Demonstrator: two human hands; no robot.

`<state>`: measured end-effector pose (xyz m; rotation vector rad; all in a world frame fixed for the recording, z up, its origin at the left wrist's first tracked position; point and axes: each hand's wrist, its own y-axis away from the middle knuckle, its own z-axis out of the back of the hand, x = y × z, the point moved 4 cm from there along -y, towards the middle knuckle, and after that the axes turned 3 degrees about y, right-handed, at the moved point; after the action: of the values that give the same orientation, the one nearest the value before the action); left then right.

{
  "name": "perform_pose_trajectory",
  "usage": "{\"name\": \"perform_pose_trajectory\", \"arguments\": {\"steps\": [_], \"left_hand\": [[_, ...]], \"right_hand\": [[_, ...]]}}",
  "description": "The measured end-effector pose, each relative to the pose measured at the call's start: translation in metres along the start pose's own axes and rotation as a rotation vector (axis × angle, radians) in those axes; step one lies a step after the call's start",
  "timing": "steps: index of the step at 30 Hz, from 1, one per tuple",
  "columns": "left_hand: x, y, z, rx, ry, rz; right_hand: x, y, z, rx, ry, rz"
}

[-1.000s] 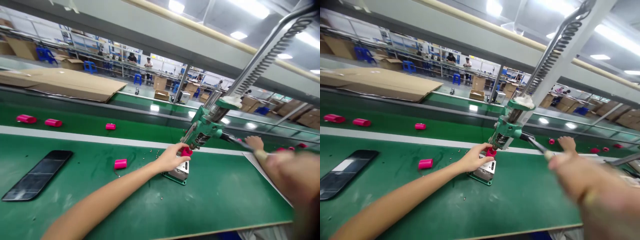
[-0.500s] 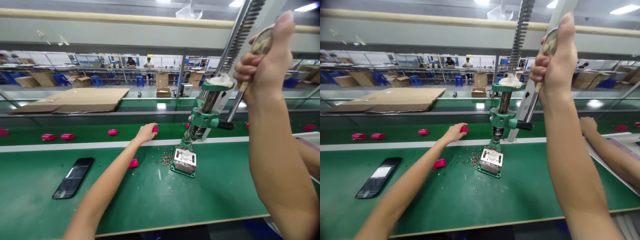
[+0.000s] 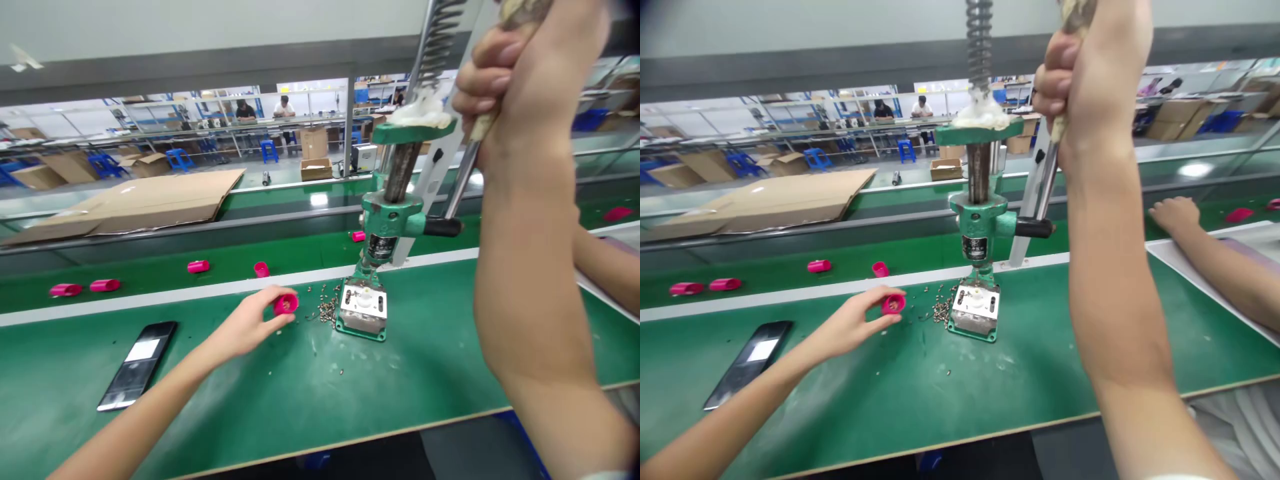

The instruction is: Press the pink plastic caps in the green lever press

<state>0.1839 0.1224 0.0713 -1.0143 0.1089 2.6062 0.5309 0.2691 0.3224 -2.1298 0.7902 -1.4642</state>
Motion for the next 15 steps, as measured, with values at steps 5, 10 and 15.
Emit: {"name": "perform_pose_trajectory", "arguments": {"steps": [5, 10, 15], "left_hand": [[-0.073, -0.084, -0.057, -0.02, 0.278, -0.179], [-0.073, -0.115, -0.09, -0.001, 0.493, -0.183], [-0.06, -0.112, -0.093, -0.004, 0.475, -0.15]], "right_hand": [[-0.001, 0.0, 0.001, 0.04, 0.05, 0.058], [0.0, 0.0, 0.001, 0.02, 0.11, -0.042], [0.0, 0.001, 0.0, 0.048, 0.108, -0.042]]}}
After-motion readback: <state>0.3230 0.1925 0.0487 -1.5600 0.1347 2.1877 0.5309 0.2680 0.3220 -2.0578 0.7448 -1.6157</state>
